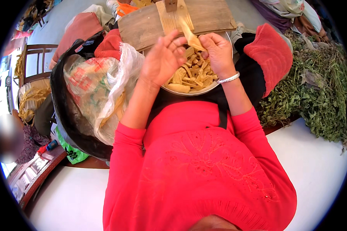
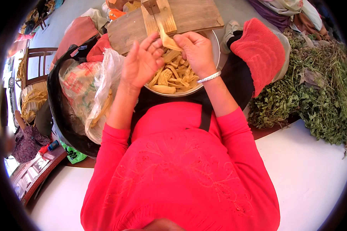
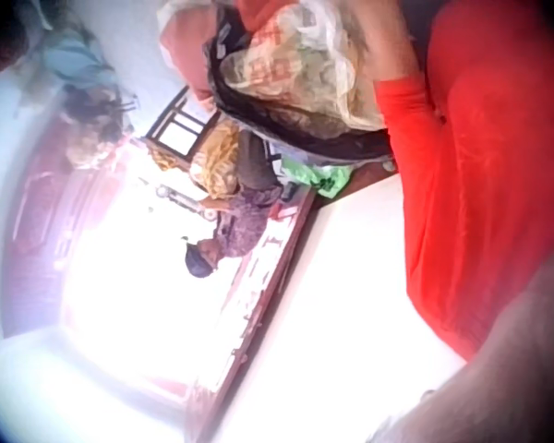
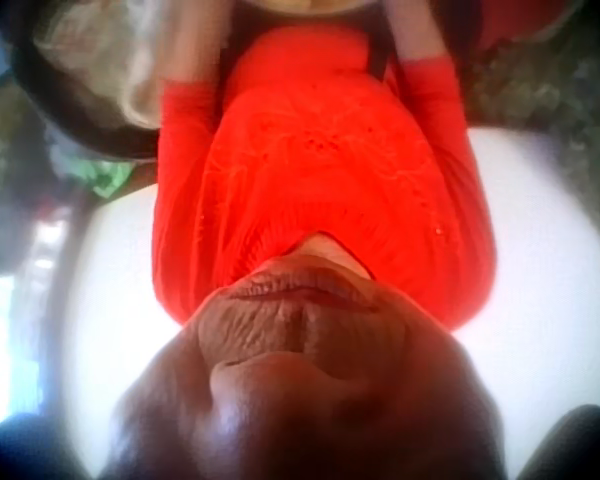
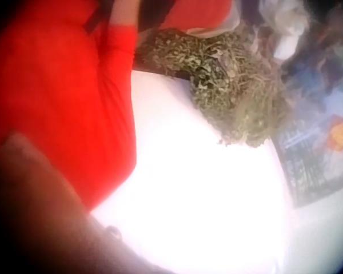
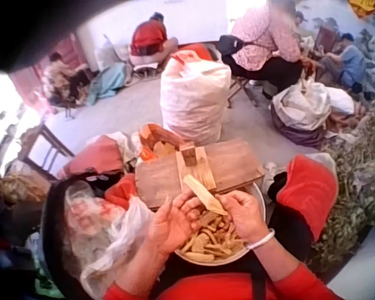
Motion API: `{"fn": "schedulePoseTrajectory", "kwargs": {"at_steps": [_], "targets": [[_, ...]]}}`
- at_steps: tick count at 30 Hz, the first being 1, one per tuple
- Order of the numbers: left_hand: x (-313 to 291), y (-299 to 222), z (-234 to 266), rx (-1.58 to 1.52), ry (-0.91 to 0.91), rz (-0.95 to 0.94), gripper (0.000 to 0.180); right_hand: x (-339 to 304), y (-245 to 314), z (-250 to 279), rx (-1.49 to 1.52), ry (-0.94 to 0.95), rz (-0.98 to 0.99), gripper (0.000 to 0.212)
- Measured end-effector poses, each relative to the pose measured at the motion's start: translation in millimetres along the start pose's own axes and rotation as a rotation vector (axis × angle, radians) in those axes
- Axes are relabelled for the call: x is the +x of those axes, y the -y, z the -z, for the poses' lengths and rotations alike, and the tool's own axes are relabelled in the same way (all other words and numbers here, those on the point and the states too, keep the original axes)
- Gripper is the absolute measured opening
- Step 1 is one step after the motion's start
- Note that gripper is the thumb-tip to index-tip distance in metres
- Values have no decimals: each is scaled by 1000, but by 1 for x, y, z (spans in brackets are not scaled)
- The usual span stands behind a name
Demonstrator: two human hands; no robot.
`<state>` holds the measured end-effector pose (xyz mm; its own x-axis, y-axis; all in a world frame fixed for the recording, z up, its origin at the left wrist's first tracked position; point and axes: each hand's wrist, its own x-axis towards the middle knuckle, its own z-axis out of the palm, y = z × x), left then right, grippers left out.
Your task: The person processes bamboo shoots by using a small wooden hand plane to shave thin strips from individual pieces into a bowl.
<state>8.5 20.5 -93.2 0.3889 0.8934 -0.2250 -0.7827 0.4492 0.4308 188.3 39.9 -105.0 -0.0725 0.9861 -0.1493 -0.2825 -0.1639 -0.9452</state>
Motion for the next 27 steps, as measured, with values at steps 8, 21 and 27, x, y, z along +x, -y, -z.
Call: {"fn": "schedulePoseTrajectory", "kwargs": {"at_steps": [8,21,27], "targets": [[15,22,9,33,-156,73,21,-18,0,3,-9,196,21,15],[12,26,1,1021,-269,-147,10,-40,25,-10,-629,106,474,18],[-9,18,-23,2119,-36,-507,7,-24,11,-1,-964,191,939,10]]}}
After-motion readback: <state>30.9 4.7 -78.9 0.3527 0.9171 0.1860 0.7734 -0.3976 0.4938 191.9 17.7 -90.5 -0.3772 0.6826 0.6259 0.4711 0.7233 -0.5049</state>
